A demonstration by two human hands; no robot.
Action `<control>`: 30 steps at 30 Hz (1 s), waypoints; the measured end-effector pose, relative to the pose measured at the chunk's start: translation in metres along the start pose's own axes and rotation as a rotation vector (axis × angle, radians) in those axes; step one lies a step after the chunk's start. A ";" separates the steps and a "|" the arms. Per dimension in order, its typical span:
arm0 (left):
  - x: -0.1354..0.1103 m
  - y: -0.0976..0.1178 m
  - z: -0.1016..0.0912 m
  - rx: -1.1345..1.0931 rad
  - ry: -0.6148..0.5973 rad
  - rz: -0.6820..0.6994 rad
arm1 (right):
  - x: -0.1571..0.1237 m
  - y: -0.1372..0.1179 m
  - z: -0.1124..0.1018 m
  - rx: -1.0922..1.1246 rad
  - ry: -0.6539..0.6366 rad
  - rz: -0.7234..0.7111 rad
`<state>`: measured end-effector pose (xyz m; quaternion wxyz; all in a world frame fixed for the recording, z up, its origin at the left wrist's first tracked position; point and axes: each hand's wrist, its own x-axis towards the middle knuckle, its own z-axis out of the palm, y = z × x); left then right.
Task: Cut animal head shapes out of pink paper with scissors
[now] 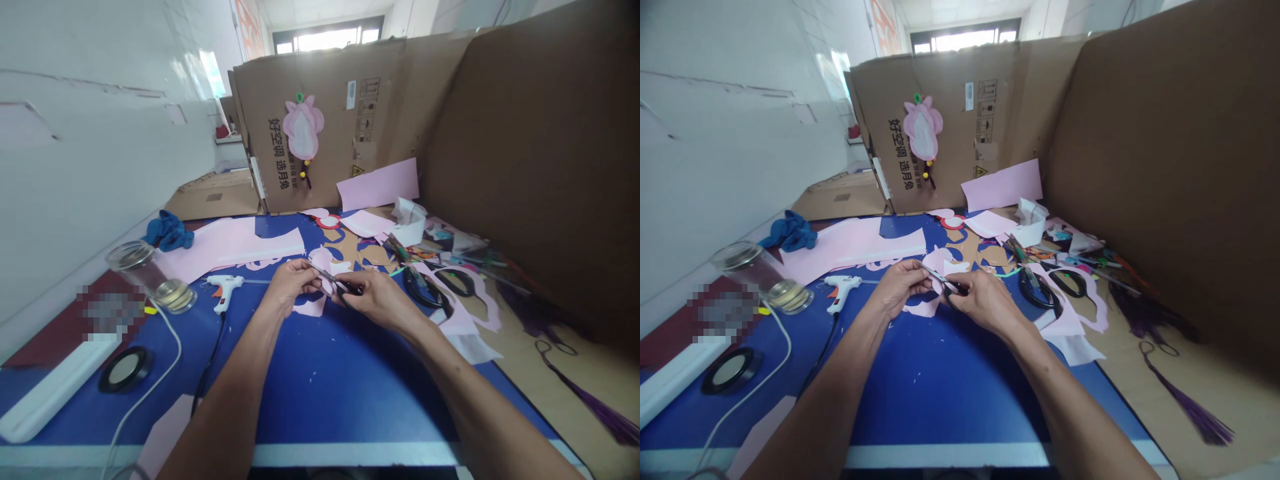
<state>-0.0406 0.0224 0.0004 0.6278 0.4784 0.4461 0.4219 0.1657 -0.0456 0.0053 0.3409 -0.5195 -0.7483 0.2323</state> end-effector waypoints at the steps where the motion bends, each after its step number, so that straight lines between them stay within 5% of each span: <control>1: 0.000 0.000 0.001 -0.016 0.004 0.007 | 0.000 0.000 0.000 -0.002 0.009 0.003; 22: -0.004 -0.005 0.012 -0.230 0.016 0.026 | 0.001 0.001 0.003 0.031 0.026 0.024; 30: -0.002 0.001 0.004 -0.051 0.039 0.014 | 0.000 -0.004 -0.002 -0.073 0.000 0.035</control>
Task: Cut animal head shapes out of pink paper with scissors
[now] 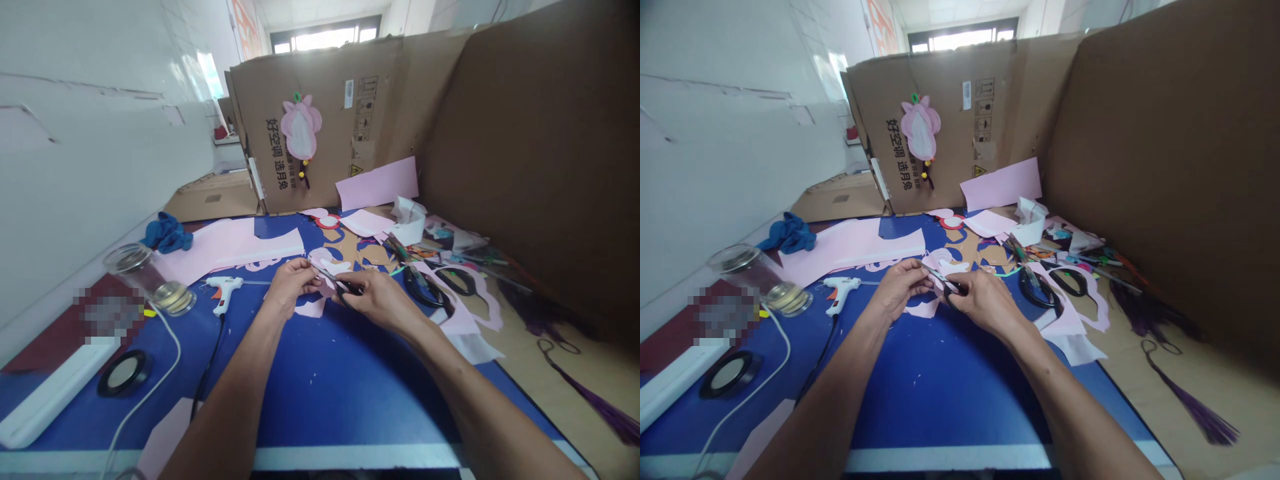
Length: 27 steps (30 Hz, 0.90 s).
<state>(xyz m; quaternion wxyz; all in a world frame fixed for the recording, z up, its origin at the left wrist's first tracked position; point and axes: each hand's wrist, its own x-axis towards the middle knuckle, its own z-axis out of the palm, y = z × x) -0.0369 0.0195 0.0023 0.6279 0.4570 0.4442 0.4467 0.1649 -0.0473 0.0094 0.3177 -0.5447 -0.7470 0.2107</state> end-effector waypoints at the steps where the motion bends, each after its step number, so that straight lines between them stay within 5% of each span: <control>1: 0.000 0.001 -0.001 0.013 0.002 0.004 | 0.000 -0.001 -0.001 -0.014 -0.003 -0.001; 27: 0.003 -0.012 0.006 -0.261 -0.037 0.024 | -0.001 -0.008 -0.004 -0.066 0.065 -0.024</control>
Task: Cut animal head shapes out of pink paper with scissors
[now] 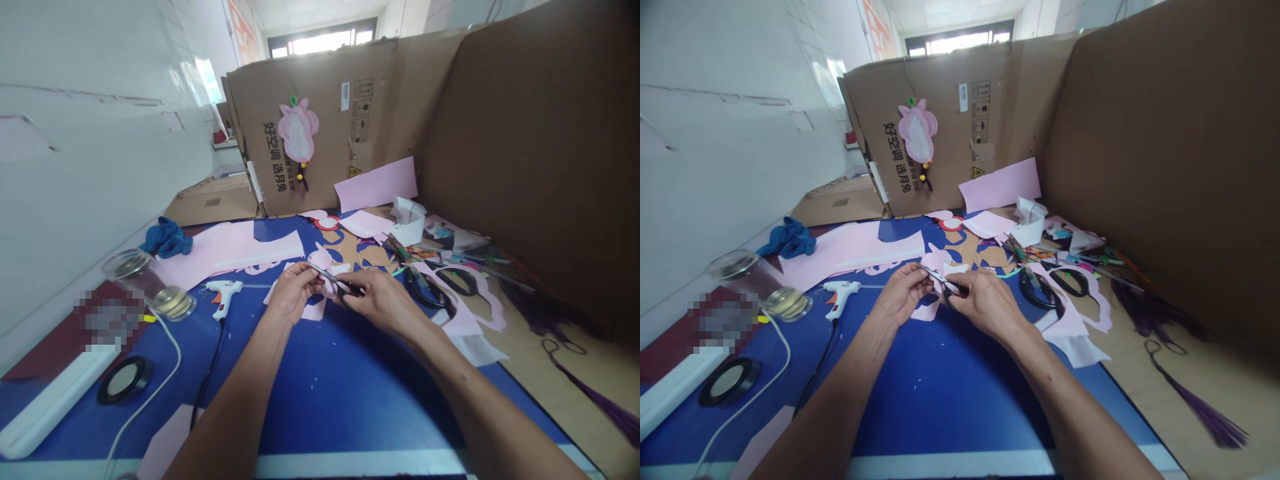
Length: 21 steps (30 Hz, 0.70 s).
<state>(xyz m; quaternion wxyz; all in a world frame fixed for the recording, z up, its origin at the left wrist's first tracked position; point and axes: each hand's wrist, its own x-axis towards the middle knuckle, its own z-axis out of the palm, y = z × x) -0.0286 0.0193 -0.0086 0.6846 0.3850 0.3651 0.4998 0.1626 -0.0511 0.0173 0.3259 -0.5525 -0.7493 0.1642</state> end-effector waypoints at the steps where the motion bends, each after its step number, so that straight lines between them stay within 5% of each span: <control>1: 0.000 0.000 0.000 0.003 0.000 -0.001 | 0.000 0.001 0.000 0.005 0.000 0.000; 21: -0.003 0.004 0.001 0.060 0.000 0.013 | -0.001 -0.001 0.001 -0.076 0.033 -0.003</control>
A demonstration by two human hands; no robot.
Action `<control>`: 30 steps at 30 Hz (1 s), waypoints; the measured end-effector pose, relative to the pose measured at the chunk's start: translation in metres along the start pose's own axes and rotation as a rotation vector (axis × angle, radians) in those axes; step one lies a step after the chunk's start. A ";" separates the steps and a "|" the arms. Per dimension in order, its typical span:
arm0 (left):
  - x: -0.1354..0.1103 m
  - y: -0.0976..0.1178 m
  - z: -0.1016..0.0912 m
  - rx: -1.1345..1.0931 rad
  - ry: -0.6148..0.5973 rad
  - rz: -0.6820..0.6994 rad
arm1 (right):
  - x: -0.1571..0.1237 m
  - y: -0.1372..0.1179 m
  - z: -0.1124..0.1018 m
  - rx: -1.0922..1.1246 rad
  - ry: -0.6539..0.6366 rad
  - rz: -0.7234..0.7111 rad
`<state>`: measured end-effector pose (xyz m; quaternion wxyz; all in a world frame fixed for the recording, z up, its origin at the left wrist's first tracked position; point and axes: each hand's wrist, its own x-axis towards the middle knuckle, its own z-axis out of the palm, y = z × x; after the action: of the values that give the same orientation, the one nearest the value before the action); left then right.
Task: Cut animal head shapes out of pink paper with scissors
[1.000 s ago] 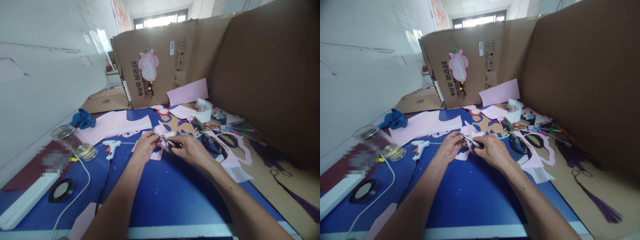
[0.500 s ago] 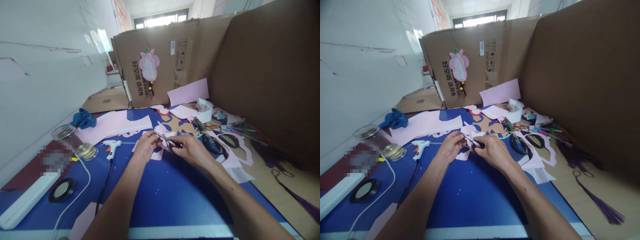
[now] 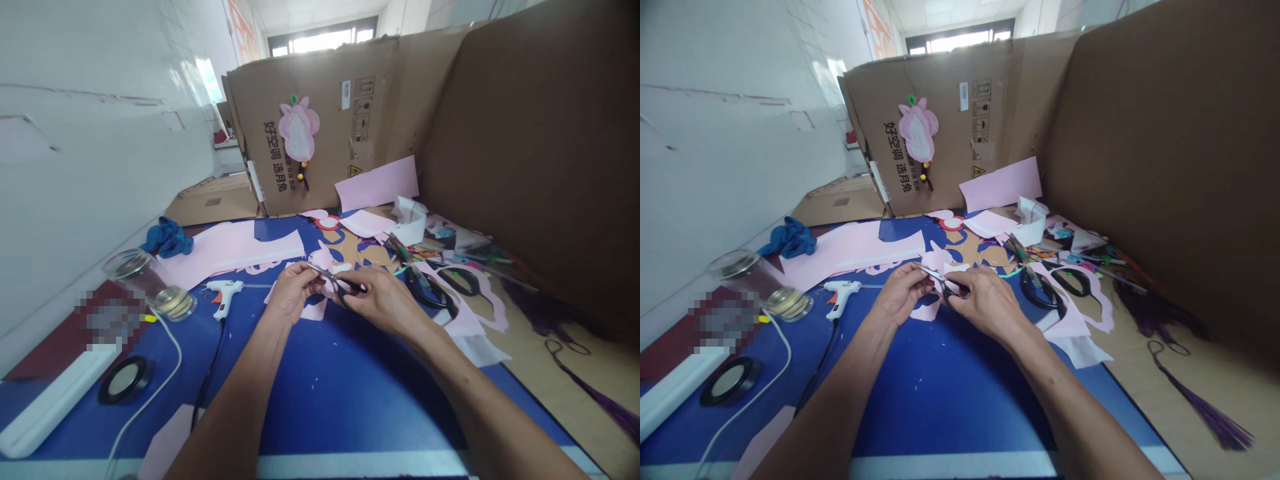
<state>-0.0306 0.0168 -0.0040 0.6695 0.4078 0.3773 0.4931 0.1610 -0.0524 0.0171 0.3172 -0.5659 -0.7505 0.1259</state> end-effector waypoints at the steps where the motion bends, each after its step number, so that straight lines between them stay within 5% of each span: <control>1: 0.000 0.000 0.000 0.001 -0.002 0.000 | 0.000 0.000 0.000 -0.001 -0.005 -0.002; 30: 0.000 0.004 0.000 -0.024 -0.008 -0.018 | 0.003 0.002 -0.001 0.214 -0.063 -0.020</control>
<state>-0.0320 0.0170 -0.0003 0.6803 0.3981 0.3722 0.4901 0.1631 -0.0495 0.0179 0.3534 -0.5169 -0.7480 0.2200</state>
